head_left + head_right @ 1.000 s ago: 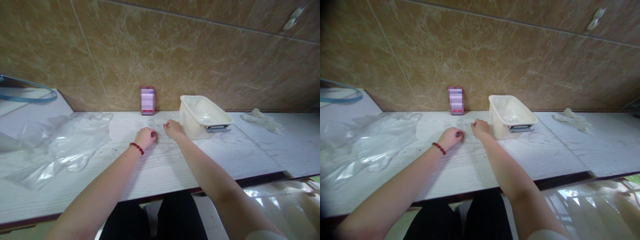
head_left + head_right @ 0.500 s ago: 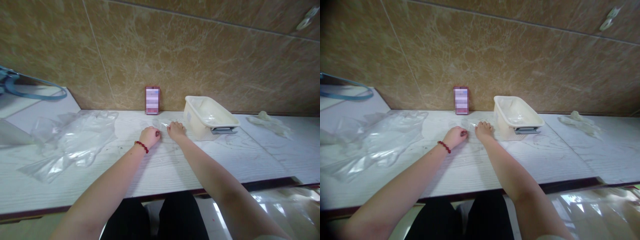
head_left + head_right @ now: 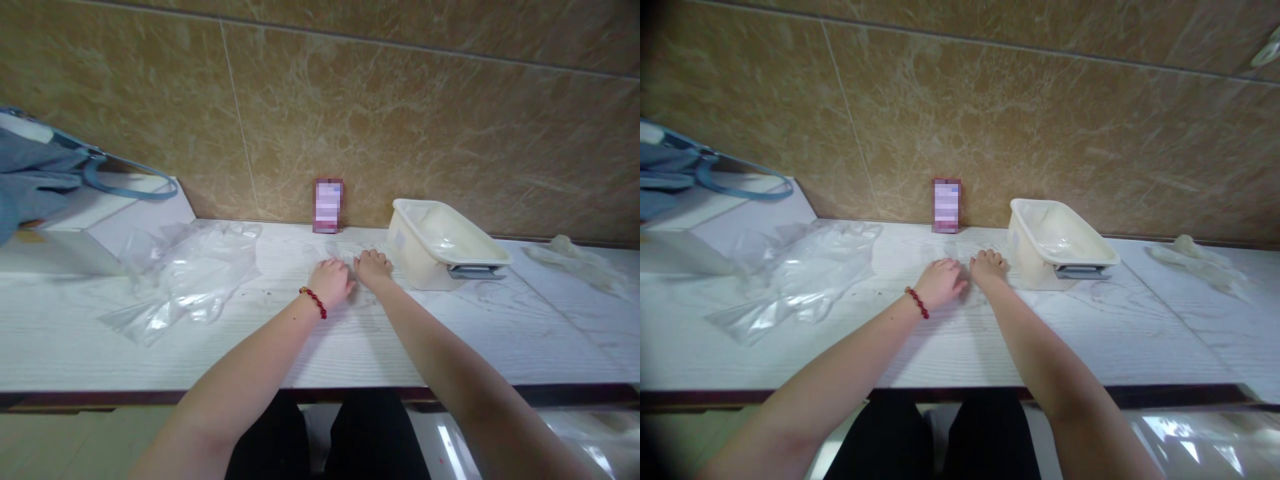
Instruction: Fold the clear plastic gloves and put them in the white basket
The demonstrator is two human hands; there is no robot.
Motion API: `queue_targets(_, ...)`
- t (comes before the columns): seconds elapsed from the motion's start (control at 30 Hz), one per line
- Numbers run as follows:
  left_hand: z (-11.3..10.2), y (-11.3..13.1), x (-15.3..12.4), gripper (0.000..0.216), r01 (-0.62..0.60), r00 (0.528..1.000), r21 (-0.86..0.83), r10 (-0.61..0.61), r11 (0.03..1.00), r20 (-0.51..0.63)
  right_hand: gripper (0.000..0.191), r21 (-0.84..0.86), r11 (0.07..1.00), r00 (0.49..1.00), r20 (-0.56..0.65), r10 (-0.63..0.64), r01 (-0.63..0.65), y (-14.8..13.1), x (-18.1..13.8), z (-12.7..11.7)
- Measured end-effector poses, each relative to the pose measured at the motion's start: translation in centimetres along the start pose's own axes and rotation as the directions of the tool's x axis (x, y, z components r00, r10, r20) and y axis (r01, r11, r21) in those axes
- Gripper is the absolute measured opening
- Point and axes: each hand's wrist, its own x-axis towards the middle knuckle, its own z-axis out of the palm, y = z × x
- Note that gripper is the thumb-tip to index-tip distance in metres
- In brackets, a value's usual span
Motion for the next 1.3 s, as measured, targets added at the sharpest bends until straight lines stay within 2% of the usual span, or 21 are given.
queue_targets(0.07,0.5,1.0,-0.4,0.049,-0.04,0.999,-0.024,0.041,0.999,0.031,0.035,-0.004,1.0,1.0,-0.005,-0.006,0.006,0.0,0.0,0.1)
queue_targets(0.17,1.4,1.7,-0.7,0.068,-0.029,0.996,-0.05,0.033,0.998,0.087,0.035,-0.008,1.0,1.0,-0.014,-0.013,0.013,0.0,0.0,0.2)
queue_targets(0.27,1.8,1.7,-0.8,0.073,-0.016,0.991,-0.063,0.024,0.998,0.129,0.032,0.012,1.0,1.0,-0.022,-0.021,0.022,0.2,0.0,0.0)
queue_targets(0.47,1.7,1.3,-0.9,0.072,-0.024,0.989,-0.068,0.034,0.997,0.146,0.028,0.174,0.967,0.98,-0.099,-0.173,0.189,1.0,0.7,-0.1)
queue_targets(0.67,1.6,1.3,-0.9,0.069,-0.03,0.99,-0.064,0.038,0.998,0.138,0.031,0.275,0.918,0.958,-0.071,-0.276,0.285,1.9,2.0,1.1)
queue_targets(0.87,1.0,1.1,-0.8,0.064,-0.038,0.984,-0.073,0.05,0.997,0.171,0.034,0.292,0.922,0.966,-0.039,-0.256,0.256,2.2,2.4,1.0)
queue_targets(1.13,0.5,0.9,-0.6,0.06,-0.061,0.986,-0.065,0.07,0.996,0.154,0.036,0.291,0.924,0.968,-0.039,-0.247,0.247,2.0,1.9,0.4)
queue_targets(1.3,-1.0,-0.8,-0.4,0.043,0.005,0.986,-0.007,-0.004,1.0,0.166,0.03,0.333,0.91,0.968,-0.053,-0.243,0.247,2.4,2.1,0.2)
